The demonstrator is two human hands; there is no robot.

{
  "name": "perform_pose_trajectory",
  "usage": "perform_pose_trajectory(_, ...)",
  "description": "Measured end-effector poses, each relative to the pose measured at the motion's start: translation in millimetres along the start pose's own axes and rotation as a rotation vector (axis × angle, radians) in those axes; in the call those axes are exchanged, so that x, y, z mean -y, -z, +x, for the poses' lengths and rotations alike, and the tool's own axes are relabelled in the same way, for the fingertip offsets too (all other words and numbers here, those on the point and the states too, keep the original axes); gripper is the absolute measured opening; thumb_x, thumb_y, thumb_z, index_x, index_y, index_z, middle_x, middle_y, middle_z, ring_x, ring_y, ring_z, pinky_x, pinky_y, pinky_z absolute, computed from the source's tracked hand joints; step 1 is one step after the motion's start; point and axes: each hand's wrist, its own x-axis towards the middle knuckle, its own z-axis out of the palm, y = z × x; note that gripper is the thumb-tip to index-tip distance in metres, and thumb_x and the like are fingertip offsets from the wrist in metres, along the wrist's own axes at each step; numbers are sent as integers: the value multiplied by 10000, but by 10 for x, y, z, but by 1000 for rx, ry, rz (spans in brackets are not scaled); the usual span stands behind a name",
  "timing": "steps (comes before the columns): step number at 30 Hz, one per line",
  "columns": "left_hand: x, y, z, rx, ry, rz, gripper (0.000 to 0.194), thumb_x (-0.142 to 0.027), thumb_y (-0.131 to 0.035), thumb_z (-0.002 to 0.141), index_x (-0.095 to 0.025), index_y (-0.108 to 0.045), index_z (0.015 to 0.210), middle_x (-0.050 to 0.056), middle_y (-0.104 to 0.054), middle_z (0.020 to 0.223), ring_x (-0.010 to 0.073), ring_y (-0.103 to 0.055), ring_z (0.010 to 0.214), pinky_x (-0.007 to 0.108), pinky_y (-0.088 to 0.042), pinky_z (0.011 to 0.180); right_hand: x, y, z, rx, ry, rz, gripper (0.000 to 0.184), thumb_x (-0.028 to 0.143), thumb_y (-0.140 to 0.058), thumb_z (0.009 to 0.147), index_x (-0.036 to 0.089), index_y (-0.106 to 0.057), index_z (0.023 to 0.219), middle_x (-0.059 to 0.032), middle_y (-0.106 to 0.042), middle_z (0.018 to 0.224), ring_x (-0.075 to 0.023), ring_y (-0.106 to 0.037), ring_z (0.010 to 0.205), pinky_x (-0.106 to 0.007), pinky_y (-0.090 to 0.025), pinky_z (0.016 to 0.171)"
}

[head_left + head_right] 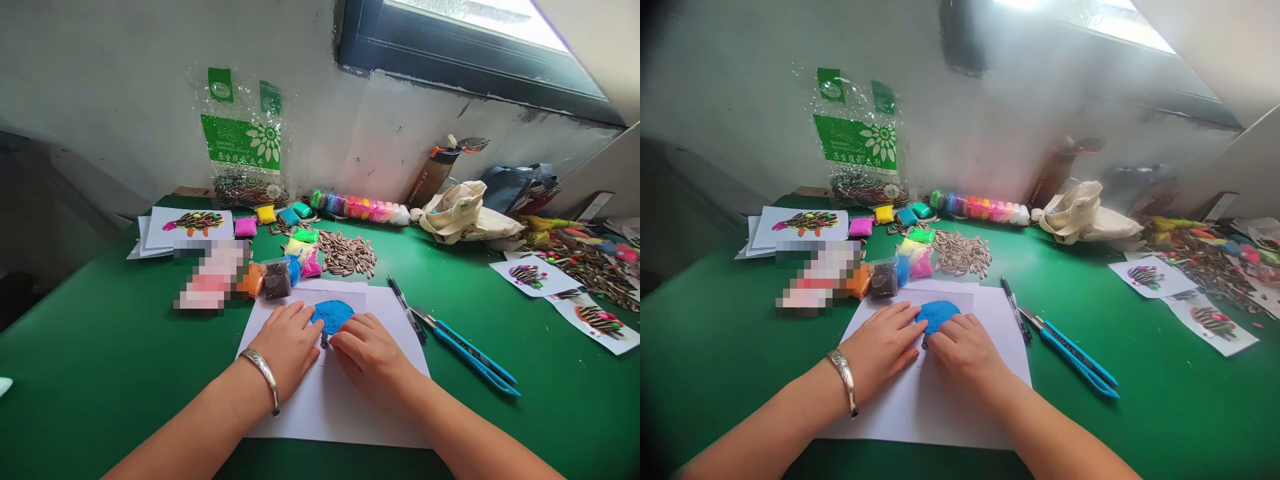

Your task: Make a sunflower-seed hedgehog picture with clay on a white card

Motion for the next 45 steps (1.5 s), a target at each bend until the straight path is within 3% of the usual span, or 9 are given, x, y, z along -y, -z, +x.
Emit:
perform_pose_trajectory(23, -7, 23, 10, 29, 1, 5, 304, -182, -583, 828, -191, -593, 1132, 112, -573, 1236, 319, -452, 1207, 512, -397, 984, -71, -66, 25, -66, 6, 19, 175, 105, -471, 872, 175, -611, 793, -39, -612, 710, -154, -486, 674, -283, -345, 629)
perform_pose_trajectory(30, -33, 66, 3, 50, 4, 27, 310, -191, -568, 841, -177, -596, 1150, 126, -548, 1296, 338, -437, 1239, 540, -389, 998, -210, 42, 21, -211, -200, 171, 142, 113, -485, 862, 167, -611, 827, -47, -608, 721, -171, -529, 716, -294, -410, 666)
perform_pose_trajectory(35, -110, 115, -7, -5, -48, 60, 237, -169, -548, 858, -179, -643, 1075, 133, -551, 1300, 346, -444, 1240, 546, -409, 982, -295, 22, 15, -226, -315, 263, 127, 119, -505, 853, 193, -607, 843, -34, -622, 770, -171, -543, 749, -292, -429, 683)
perform_pose_trajectory(40, -149, 109, 11, 64, -81, 44, 160, -159, -578, 842, -177, -675, 967, 104, -633, 1178, 318, -524, 1153, 502, -474, 930, -347, 17, -10, -268, -336, 302, 116, 129, -517, 852, 206, -603, 865, -20, -630, 803, -158, -556, 758, -280, -437, 686)
perform_pose_trajectory(45, -151, 95, 16, 81, -82, 31, 187, -168, -570, 849, -166, -659, 1014, 88, -646, 1150, 305, -531, 1139, 495, -478, 932, -360, 48, -18, -272, -308, 297, 115, 135, -514, 858, 205, -603, 874, -19, -626, 785, -160, -555, 757, -282, -439, 689)
